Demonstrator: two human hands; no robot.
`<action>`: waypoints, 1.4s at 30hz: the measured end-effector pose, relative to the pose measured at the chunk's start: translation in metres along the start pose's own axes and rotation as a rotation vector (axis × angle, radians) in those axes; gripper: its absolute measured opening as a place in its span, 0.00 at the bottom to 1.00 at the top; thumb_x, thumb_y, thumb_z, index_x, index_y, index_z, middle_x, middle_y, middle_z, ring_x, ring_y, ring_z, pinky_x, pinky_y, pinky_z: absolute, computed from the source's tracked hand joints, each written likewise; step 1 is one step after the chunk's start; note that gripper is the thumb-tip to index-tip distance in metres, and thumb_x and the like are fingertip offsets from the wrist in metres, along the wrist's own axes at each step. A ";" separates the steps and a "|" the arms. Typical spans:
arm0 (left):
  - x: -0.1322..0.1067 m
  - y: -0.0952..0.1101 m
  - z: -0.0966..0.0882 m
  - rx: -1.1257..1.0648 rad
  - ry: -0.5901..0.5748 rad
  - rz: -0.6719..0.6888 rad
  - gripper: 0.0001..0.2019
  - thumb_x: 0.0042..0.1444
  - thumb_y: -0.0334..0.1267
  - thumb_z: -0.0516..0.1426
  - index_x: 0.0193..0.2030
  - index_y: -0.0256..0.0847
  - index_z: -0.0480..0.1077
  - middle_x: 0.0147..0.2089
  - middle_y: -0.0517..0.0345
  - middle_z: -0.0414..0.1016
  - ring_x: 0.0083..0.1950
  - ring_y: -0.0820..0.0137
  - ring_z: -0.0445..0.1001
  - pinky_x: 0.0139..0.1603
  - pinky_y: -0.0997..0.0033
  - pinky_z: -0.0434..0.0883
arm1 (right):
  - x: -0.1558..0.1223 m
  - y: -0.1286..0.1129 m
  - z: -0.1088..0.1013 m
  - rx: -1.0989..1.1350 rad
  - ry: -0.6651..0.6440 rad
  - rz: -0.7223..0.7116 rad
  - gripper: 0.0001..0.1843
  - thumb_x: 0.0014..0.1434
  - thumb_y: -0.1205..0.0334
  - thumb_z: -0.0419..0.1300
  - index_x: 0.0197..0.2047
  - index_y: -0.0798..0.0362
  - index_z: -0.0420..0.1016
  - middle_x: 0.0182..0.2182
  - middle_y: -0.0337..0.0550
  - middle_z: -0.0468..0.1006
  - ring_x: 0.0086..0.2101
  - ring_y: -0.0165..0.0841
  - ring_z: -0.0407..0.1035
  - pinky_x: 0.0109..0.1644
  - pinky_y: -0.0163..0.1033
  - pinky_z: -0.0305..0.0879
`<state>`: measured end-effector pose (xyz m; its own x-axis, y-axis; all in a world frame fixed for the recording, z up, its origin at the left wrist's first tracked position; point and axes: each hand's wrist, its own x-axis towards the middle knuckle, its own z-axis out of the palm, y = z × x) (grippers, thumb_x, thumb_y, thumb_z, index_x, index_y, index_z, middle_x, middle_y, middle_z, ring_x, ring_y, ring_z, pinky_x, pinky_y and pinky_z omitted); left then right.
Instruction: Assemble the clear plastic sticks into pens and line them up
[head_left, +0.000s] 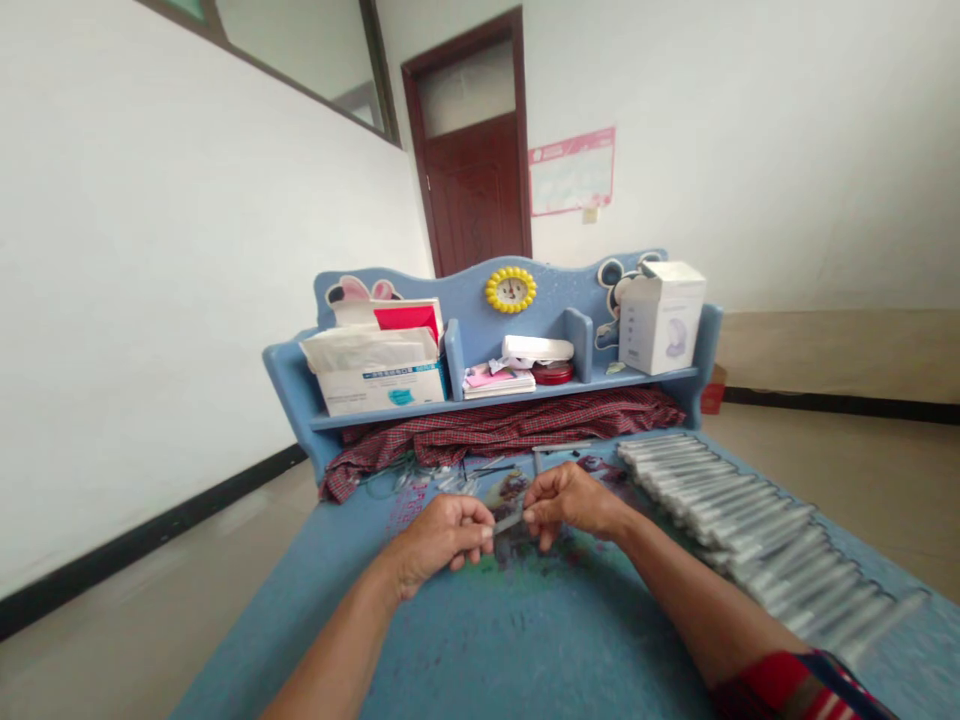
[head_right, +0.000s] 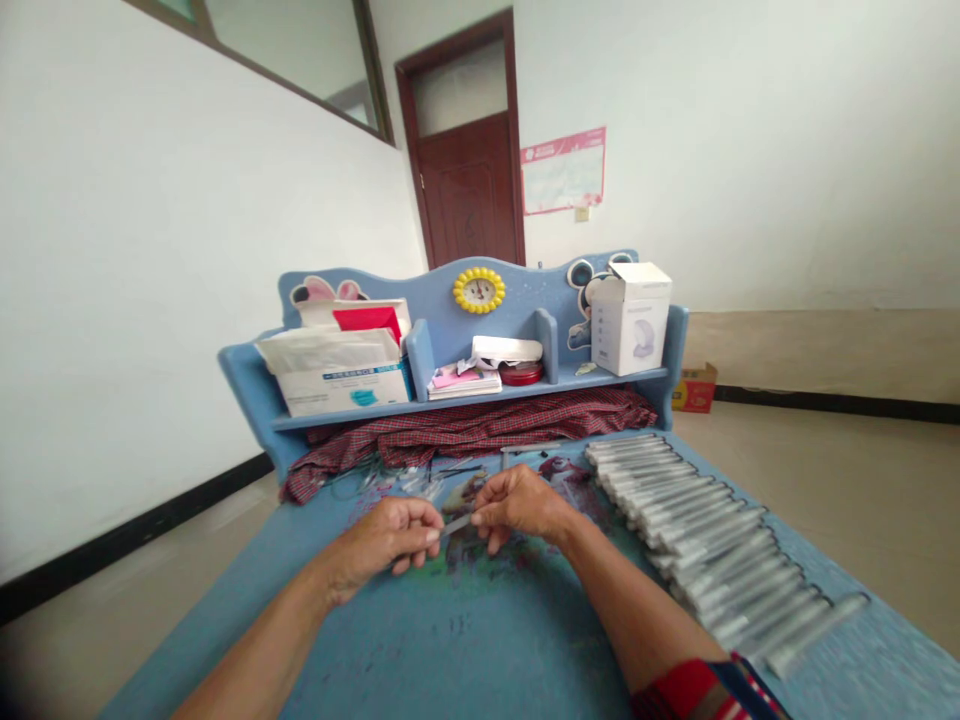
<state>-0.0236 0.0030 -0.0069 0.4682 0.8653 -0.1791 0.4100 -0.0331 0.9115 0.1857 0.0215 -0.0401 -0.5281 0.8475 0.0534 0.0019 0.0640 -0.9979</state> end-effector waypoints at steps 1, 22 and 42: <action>0.000 0.000 0.000 0.005 0.005 0.001 0.11 0.44 0.40 0.57 0.31 0.34 0.66 0.24 0.59 0.72 0.21 0.78 0.64 0.18 0.79 0.55 | 0.000 0.000 0.000 -0.026 -0.002 0.000 0.17 0.40 0.54 0.66 0.25 0.60 0.70 0.17 0.38 0.73 0.15 0.28 0.68 0.19 0.31 0.63; 0.001 -0.005 -0.005 0.024 -0.014 -0.009 0.11 0.44 0.41 0.58 0.32 0.35 0.66 0.25 0.59 0.72 0.22 0.77 0.66 0.19 0.79 0.56 | -0.004 -0.005 0.008 -0.313 -0.057 0.090 0.26 0.52 0.40 0.50 0.21 0.56 0.62 0.12 0.35 0.68 0.10 0.23 0.60 0.12 0.26 0.52; 0.000 -0.002 -0.003 0.012 -0.015 0.008 0.10 0.43 0.39 0.58 0.31 0.34 0.67 0.24 0.59 0.72 0.21 0.77 0.66 0.19 0.79 0.56 | -0.007 -0.005 0.005 -0.346 -0.101 0.068 0.23 0.50 0.42 0.55 0.24 0.56 0.63 0.13 0.34 0.69 0.10 0.22 0.59 0.12 0.26 0.51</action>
<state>-0.0266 0.0040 -0.0076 0.4834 0.8572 -0.1778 0.4153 -0.0457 0.9085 0.1853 0.0130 -0.0359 -0.5976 0.8011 -0.0338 0.3184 0.1983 -0.9270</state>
